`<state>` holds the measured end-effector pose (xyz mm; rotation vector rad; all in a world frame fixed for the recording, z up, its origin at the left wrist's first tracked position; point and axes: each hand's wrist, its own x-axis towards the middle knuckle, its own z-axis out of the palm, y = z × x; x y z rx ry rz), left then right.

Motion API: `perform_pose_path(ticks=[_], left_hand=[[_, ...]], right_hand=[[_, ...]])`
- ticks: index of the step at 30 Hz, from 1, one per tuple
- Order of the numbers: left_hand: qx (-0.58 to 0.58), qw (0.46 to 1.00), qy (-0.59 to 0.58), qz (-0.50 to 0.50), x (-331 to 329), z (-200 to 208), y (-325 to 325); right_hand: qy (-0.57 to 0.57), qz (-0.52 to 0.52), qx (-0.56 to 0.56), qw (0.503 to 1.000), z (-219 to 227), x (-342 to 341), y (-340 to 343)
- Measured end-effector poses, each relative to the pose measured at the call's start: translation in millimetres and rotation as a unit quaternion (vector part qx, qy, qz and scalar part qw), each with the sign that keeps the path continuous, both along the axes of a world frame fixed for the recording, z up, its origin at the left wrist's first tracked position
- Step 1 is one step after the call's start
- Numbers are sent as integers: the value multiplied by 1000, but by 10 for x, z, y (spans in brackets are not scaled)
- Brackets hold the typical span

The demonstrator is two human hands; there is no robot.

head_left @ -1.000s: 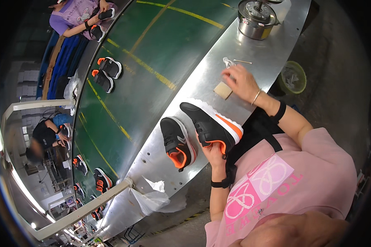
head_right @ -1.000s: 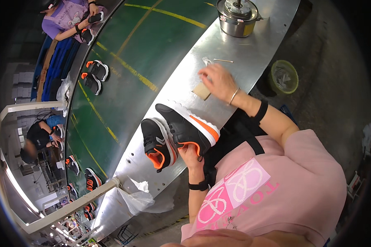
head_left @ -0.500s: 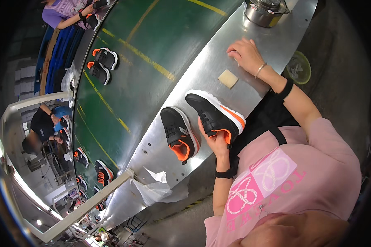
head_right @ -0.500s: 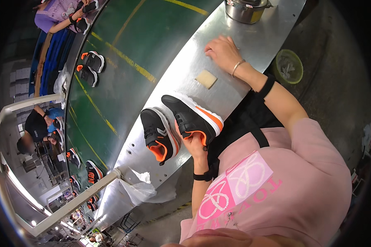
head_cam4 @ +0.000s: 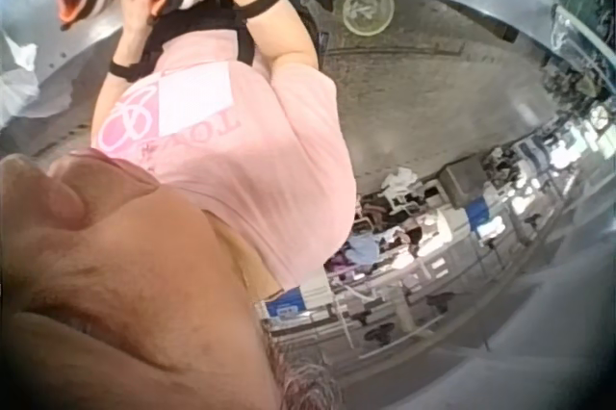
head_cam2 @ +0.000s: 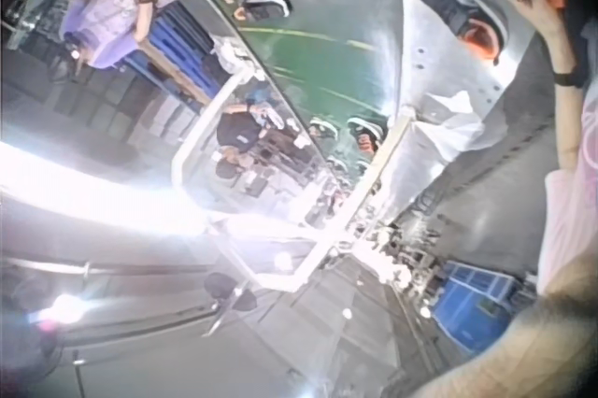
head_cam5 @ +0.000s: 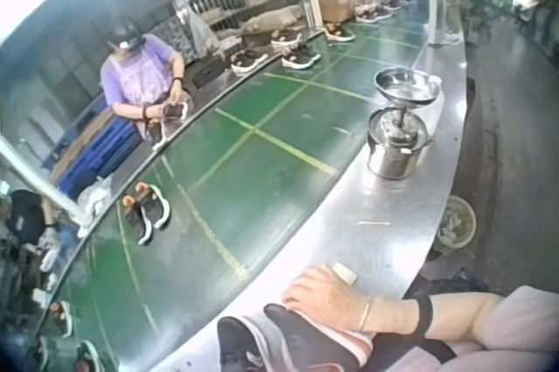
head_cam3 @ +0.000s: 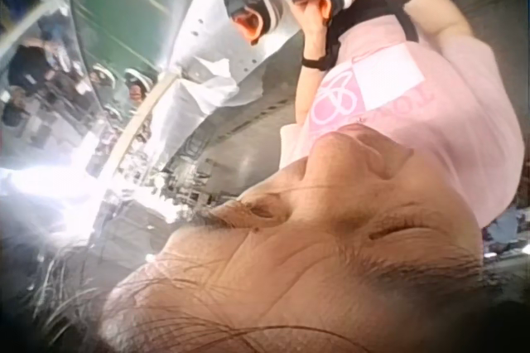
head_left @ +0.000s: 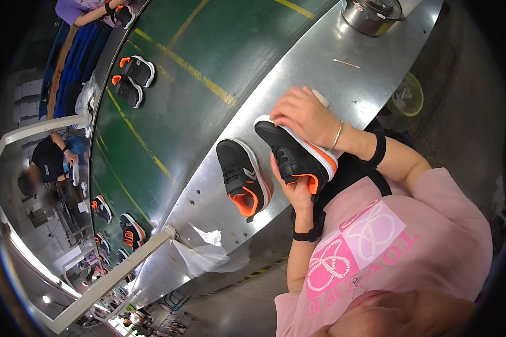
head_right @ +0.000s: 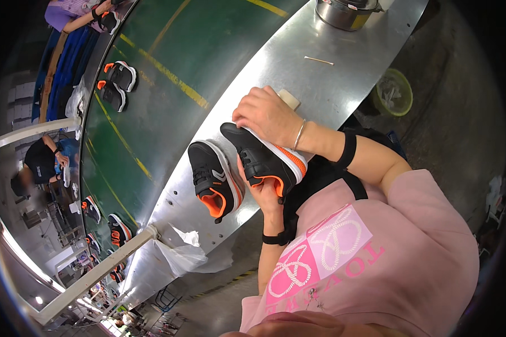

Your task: Inspect and clean shoes on a conveyor belt in a shoe manufacturing facility.

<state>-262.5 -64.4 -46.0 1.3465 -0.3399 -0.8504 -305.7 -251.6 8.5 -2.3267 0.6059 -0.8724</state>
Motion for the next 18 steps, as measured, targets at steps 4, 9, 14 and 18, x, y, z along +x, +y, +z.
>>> perform_pose_path(ticks=[4,9,14,18], left_hand=[[4,1000,15,-2,3,7,6],[9,999,-29,-11,16,16,7],[-4,1000,-26,-3,5,85,-9],[16,997,-74,-20,27,52,12]], right_hand=[[6,-9,-3,1000,-25,-56,66],[-4,0,-9,1000,-21,-29,40],[-8,13,-6,1000,12,131,-2],[43,15,10,999,36,-44,60]])
